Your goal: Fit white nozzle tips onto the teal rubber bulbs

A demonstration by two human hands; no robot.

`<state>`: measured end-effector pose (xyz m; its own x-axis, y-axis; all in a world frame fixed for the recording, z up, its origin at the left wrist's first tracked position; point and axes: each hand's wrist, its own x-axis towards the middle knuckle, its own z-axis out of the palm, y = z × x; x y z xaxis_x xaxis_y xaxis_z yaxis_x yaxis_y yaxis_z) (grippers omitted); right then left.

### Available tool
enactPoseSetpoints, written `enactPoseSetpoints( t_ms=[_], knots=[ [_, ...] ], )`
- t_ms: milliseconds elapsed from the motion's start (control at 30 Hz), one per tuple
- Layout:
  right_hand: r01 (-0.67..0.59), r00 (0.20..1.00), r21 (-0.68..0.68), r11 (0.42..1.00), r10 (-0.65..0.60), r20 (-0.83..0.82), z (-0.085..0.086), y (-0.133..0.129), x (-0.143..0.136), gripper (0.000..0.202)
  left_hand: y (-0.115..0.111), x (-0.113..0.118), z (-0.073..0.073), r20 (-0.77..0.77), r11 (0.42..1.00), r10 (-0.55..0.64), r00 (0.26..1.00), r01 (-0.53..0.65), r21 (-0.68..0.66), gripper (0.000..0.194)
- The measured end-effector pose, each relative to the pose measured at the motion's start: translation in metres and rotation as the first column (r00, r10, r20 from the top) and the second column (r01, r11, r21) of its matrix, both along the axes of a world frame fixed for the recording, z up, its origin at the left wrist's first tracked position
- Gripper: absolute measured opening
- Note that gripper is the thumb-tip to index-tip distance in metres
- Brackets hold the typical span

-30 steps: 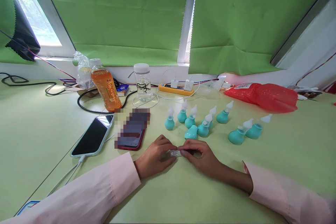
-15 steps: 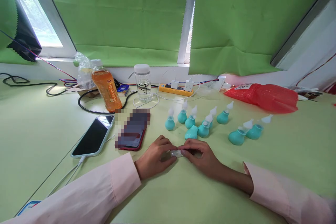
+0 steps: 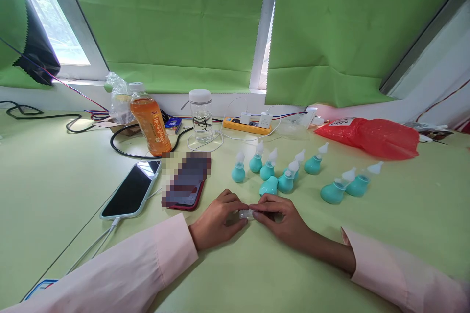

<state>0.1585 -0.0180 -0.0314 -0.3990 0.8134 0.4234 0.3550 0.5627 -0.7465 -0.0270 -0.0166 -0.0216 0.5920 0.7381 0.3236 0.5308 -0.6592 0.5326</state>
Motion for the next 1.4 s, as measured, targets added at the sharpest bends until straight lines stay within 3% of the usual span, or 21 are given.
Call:
enactPoseSetpoints(
  t_ms=[100, 200, 367, 433, 533, 1033, 1300, 1400],
  knots=[
    [-0.01, 1.0, 0.09, 0.996, 0.008, 0.019, -0.004, 0.0, 0.001, 0.018, 0.0, 0.0, 0.001, -0.002, 1.0, -0.001, 1.0, 0.001, -0.007, 0.023],
    [-0.021, 0.994, 0.266, 0.964, -0.008, 0.106, -0.008, 0.001, 0.003, 0.02, -0.001, 0.0, 0.002, 0.005, 1.0, 0.005, 1.0, -0.005, -0.016, 0.023],
    [-0.082, 0.932, 0.583, 0.808, -0.145, 0.331, -0.006, 0.0, 0.008, 0.022, -0.001, -0.001, 0.002, 0.006, 1.0, 0.023, 1.0, -0.023, -0.015, 0.021],
    [-0.127, 0.898, 0.645, 0.753, -0.188, 0.397, -0.003, 0.0, 0.009, 0.021, -0.001, 0.0, 0.002, 0.006, 1.0, 0.024, 1.0, -0.024, -0.013, 0.021],
    [-0.16, 0.871, 0.663, 0.731, -0.212, 0.443, 0.0, -0.001, 0.009, 0.02, 0.0, 0.0, 0.002, 0.007, 1.0, 0.027, 1.0, -0.027, -0.013, 0.021],
    [-0.188, 0.89, 0.631, 0.753, -0.141, 0.433, -0.003, 0.0, 0.008, 0.02, 0.0, -0.001, 0.002, -0.003, 0.999, 0.032, 0.999, -0.032, -0.013, 0.021],
    [-0.168, 0.953, 0.405, 0.899, 0.043, 0.299, -0.01, 0.005, 0.008, 0.021, 0.0, 0.0, 0.002, -0.006, 1.0, 0.025, 1.0, -0.025, -0.019, 0.022],
    [-0.11, 0.98, 0.366, 0.924, 0.039, 0.196, -0.012, 0.004, 0.009, 0.03, 0.001, 0.0, 0.002, -0.009, 1.0, 0.029, 1.0, -0.029, -0.008, 0.021]
  ],
)
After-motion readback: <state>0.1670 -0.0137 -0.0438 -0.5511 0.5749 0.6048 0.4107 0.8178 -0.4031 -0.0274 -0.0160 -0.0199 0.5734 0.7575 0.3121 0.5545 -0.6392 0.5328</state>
